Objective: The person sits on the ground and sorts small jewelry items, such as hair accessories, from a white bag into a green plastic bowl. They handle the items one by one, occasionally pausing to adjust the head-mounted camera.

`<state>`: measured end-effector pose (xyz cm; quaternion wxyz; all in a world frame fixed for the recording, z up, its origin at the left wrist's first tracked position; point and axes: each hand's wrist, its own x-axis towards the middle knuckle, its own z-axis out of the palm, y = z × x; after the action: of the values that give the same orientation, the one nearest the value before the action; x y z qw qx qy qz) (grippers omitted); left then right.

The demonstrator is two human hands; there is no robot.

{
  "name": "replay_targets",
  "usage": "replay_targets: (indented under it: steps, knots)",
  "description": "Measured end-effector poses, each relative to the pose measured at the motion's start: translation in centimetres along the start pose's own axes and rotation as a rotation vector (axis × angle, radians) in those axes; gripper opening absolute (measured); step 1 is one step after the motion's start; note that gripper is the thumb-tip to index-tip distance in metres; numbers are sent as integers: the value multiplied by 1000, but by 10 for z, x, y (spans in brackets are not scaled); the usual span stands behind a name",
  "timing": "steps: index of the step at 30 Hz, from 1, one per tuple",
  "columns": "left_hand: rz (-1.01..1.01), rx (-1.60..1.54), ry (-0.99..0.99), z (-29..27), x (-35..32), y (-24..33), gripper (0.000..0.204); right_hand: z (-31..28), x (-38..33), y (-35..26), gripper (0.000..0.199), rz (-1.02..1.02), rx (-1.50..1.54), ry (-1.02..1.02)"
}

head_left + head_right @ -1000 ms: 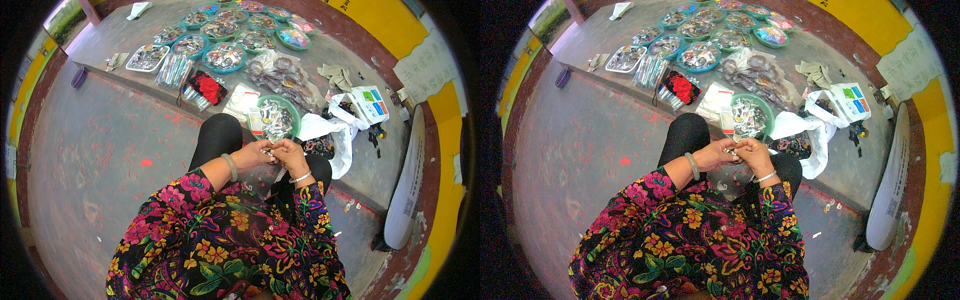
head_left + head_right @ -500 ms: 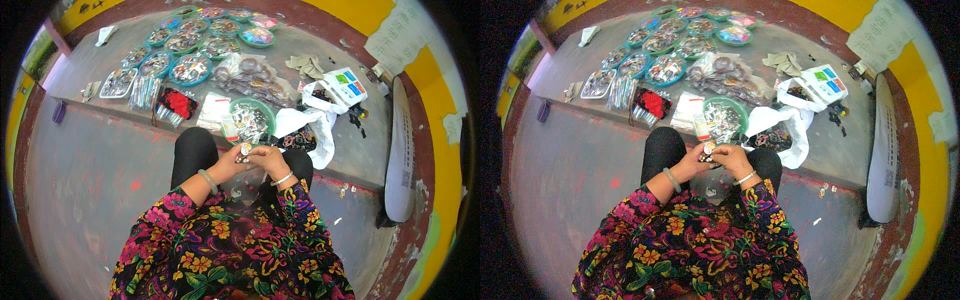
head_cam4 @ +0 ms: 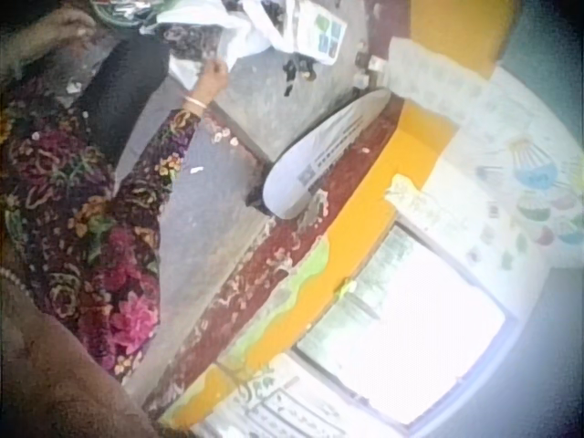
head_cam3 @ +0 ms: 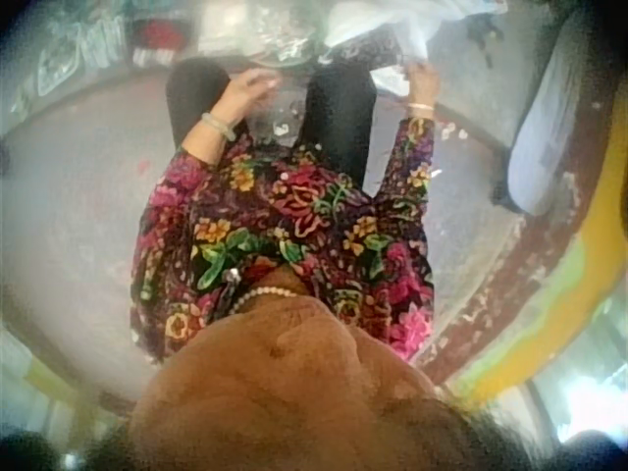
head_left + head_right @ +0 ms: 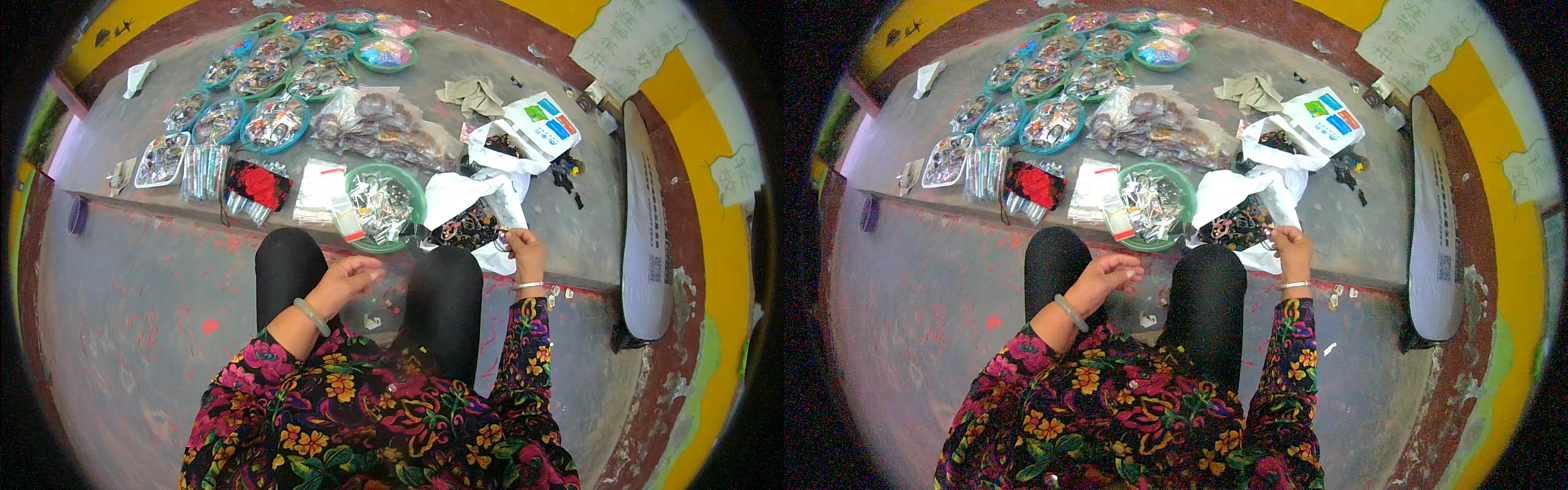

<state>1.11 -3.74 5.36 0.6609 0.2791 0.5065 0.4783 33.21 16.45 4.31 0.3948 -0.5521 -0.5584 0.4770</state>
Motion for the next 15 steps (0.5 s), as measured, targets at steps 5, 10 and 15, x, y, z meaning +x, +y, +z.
replay_targets:
  steps: [5, 10, 15]
  knots:
    - [-20, 117, -21, -4, 9, -12, 23, 18, 25, 57, 10, 167, -105, 13]
    - [10, 238, -16, -5, 14, -17, 21, 60, 40, 66, 9, 361, 96, -164]
    - [-41, 277, -23, -2, 16, -12, 20, 53, 95, 143, 21, 105, -625, -279]
